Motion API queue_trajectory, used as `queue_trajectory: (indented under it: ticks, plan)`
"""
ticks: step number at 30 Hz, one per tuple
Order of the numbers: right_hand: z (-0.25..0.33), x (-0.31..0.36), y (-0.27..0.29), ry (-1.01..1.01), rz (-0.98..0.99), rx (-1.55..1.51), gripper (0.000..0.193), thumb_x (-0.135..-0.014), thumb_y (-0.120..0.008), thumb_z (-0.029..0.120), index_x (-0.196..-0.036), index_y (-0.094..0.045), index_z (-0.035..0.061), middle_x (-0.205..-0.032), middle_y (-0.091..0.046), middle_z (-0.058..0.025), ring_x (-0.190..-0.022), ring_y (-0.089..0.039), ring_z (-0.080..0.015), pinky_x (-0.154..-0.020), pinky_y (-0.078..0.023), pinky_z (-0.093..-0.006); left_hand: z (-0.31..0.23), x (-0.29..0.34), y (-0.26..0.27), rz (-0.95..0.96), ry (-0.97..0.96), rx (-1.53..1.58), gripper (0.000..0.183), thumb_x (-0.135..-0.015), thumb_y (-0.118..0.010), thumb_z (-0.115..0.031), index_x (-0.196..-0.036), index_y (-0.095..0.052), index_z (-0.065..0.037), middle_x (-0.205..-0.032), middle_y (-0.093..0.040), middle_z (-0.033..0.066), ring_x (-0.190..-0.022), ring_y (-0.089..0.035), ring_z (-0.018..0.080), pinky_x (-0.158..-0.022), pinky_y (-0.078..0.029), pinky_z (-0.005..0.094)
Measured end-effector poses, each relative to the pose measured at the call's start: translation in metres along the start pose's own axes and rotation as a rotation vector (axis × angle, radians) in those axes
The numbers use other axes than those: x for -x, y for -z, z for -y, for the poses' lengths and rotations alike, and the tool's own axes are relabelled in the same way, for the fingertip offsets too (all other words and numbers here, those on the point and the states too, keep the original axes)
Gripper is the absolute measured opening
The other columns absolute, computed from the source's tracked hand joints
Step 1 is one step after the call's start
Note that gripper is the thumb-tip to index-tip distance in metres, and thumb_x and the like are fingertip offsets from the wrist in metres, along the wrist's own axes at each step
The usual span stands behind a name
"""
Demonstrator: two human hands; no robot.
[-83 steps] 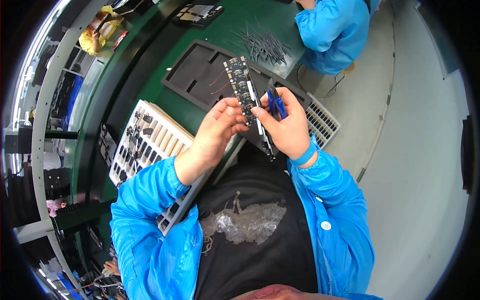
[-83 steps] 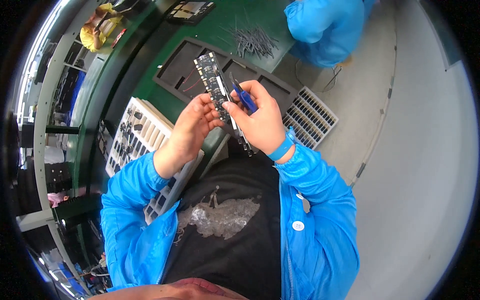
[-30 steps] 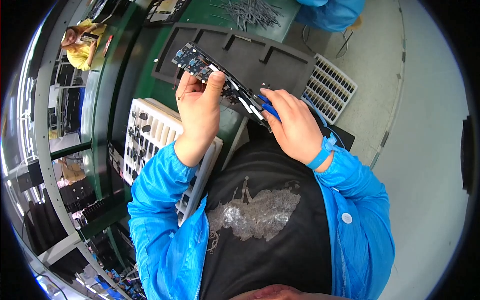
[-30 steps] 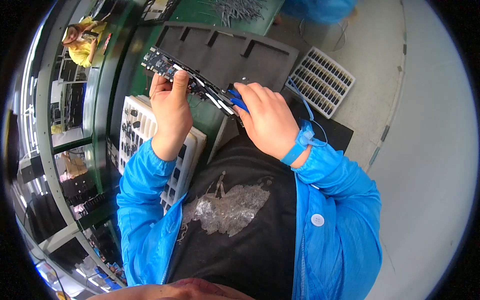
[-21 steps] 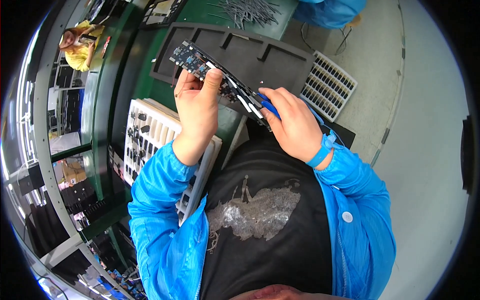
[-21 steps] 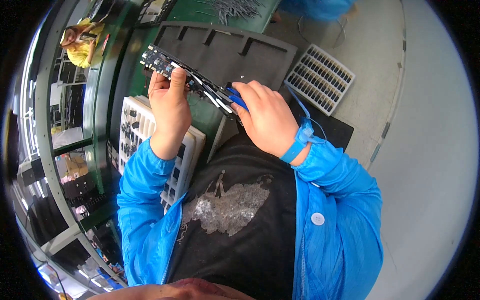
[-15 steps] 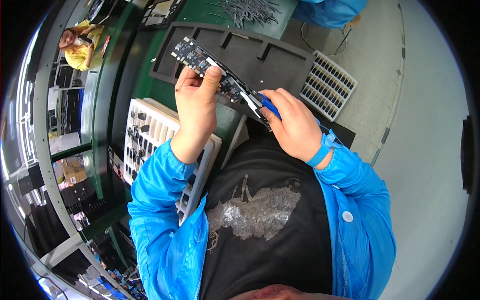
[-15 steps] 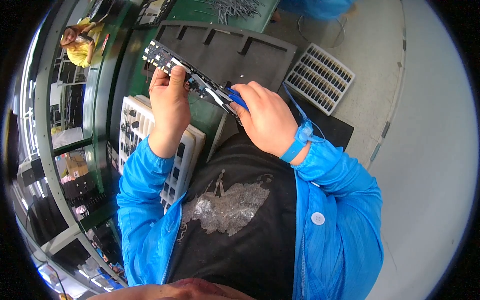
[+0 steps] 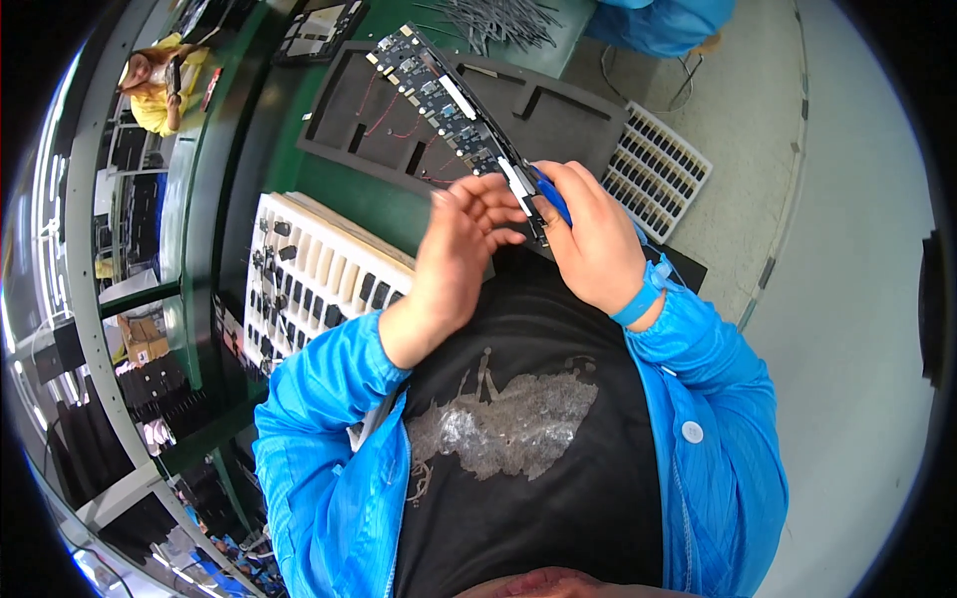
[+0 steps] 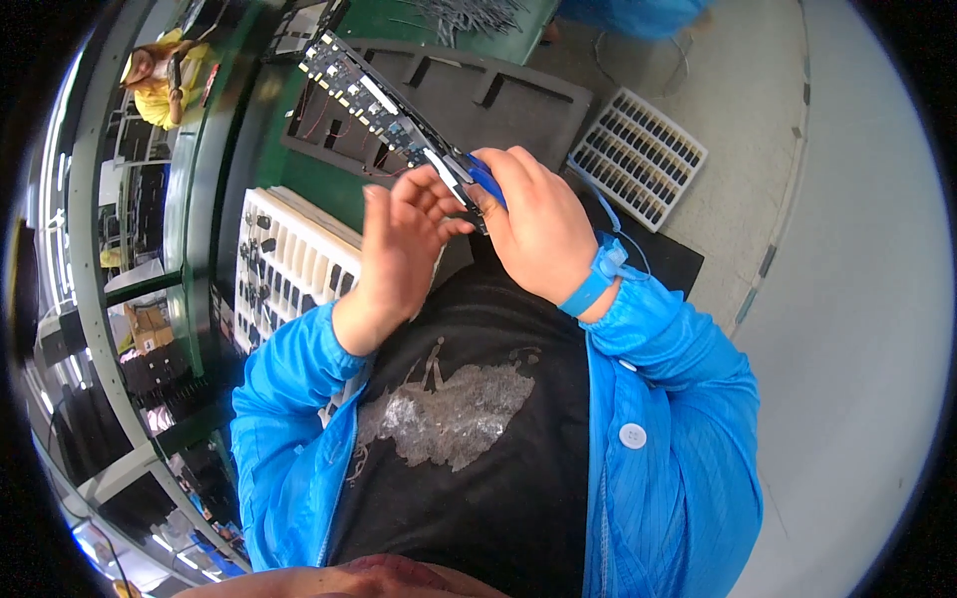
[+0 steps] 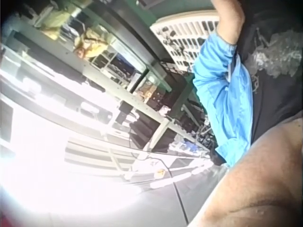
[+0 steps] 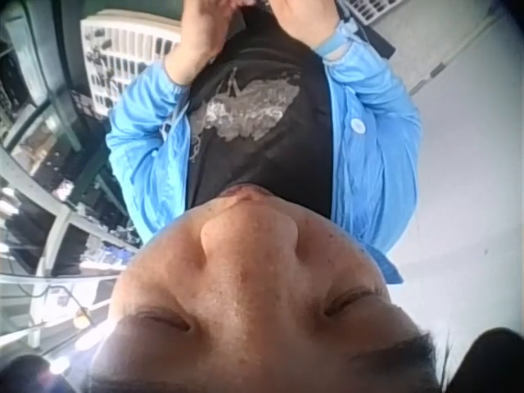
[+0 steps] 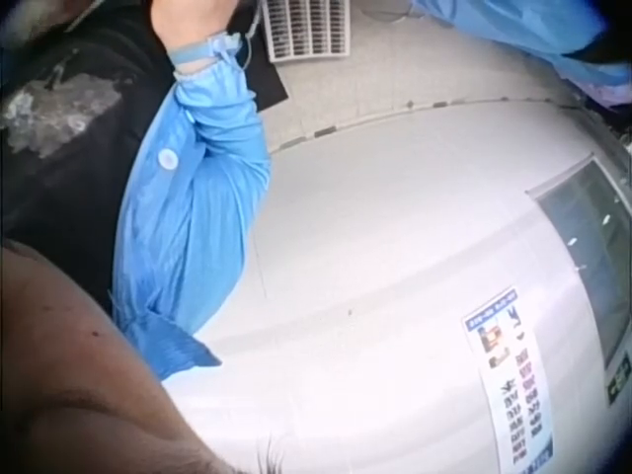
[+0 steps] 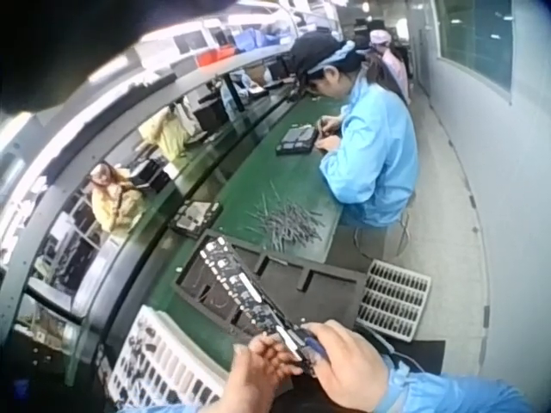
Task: The person assembles small electronic circuit boards by attaching wires and checking components at a factory workbench. The wires are cut with wire cutters.
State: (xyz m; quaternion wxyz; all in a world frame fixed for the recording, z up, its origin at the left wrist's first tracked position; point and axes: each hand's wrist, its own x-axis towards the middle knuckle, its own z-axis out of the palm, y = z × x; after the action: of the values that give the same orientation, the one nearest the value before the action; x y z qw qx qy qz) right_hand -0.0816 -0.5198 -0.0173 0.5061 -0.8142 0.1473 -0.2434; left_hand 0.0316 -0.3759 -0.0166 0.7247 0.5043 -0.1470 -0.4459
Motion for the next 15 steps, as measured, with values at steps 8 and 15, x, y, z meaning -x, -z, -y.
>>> queue_trajectory:
  ticks: [8,15]
  plan:
    - [0.007,0.005,0.0,0.004,0.018,-0.088,0.025,-0.093,-0.059,0.006,-0.116,-0.057,-0.0013,-0.102,-0.059,-0.0213,-0.091,-0.06,-0.0436,-0.076,-0.049,-0.0462,-0.014,-0.019,0.008,-0.096,-0.281,-0.065,0.046,-0.101,-0.058,-0.043,-0.127,-0.052,-0.005,-0.111,-0.06,0.0034,-0.103,-0.059,0.0128,-0.088,-0.048,0.0293]
    - [0.003,0.007,-0.002,0.032,0.042,-0.046,0.025,-0.092,-0.063,0.008,-0.115,-0.058,-0.0009,-0.099,-0.059,-0.0198,-0.089,-0.06,-0.0416,-0.075,-0.048,-0.0453,-0.048,-0.029,0.016,-0.013,-0.274,-0.253,0.024,-0.1,-0.062,-0.023,-0.109,-0.064,-0.001,-0.09,-0.067,0.0036,-0.081,-0.061,0.0118,-0.079,-0.05,0.0283]
